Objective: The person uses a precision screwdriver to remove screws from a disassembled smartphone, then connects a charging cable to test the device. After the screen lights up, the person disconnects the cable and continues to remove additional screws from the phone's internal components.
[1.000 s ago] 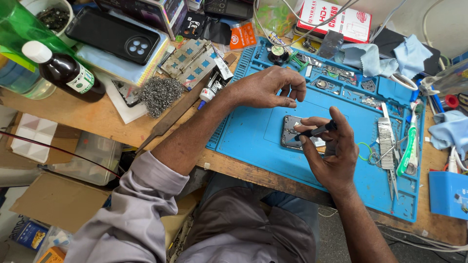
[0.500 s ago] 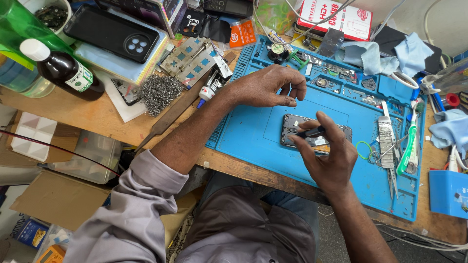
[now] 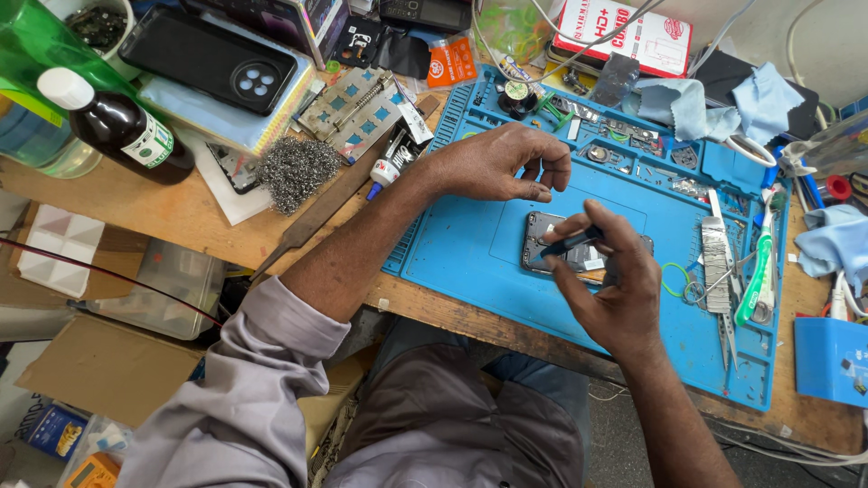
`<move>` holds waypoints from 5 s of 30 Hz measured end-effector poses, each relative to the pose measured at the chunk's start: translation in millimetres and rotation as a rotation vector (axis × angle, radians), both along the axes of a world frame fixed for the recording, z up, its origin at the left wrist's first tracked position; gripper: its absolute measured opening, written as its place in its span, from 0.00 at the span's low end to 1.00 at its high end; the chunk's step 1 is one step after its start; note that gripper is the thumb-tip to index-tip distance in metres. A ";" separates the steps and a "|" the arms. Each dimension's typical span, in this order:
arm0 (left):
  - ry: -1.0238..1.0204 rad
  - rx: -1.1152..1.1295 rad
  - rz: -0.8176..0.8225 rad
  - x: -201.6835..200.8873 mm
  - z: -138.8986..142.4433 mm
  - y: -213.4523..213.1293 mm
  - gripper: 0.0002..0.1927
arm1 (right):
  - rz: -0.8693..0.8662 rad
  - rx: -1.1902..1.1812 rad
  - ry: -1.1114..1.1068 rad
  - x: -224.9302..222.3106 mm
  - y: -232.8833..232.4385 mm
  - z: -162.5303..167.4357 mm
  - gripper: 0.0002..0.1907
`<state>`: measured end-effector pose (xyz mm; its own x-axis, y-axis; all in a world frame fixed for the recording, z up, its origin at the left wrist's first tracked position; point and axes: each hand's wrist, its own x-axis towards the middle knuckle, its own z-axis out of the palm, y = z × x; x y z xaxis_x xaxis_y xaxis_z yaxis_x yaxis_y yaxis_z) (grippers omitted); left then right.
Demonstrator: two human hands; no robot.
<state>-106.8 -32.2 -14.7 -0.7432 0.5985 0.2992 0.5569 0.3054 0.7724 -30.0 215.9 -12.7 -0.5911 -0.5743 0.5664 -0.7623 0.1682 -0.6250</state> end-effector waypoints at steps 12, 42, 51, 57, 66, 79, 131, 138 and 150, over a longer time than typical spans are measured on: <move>0.041 0.009 -0.027 0.6 -2.1 0.1 0.08 | -0.022 -0.034 -0.064 0.9 -1.0 -10.9 0.49; 0.221 -0.423 -0.256 40.2 34.1 41.2 0.04 | -0.245 -0.617 -0.276 -29.6 41.2 -21.8 0.50; 0.329 -0.632 -0.119 59.4 38.6 48.7 0.04 | -0.239 -0.643 -0.244 -31.5 43.7 -15.6 0.51; 0.486 -0.783 -0.090 70.3 30.9 48.0 0.05 | -0.209 -0.654 -0.229 -30.8 43.8 -18.5 0.52; 0.546 -0.926 -0.017 81.9 28.7 51.7 0.07 | -0.210 -0.611 -0.199 -31.4 43.6 -16.0 0.52; 0.022 -0.451 0.152 70.8 16.7 43.2 0.07 | -0.202 -0.598 -0.194 -31.7 44.9 -20.0 0.52; 0.206 -0.948 -0.488 -17.0 56.4 96.6 0.31 | -0.275 -0.634 -0.217 -34.5 55.6 -30.2 0.49; 0.189 -0.950 -0.443 -12.8 54.2 94.1 0.31 | -0.271 -0.634 -0.173 -38.3 58.3 -36.3 0.50; 0.103 -0.935 -0.382 -2.7 64.3 89.4 0.32 | -0.282 -0.622 -0.179 -37.7 56.6 -35.6 0.51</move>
<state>-109.5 57.2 49.6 -0.4503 0.8176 -0.3589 0.7941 0.5504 0.2576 -67.8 272.5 -48.3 -0.7841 0.0130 0.6205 -0.6191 -0.0852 -0.7806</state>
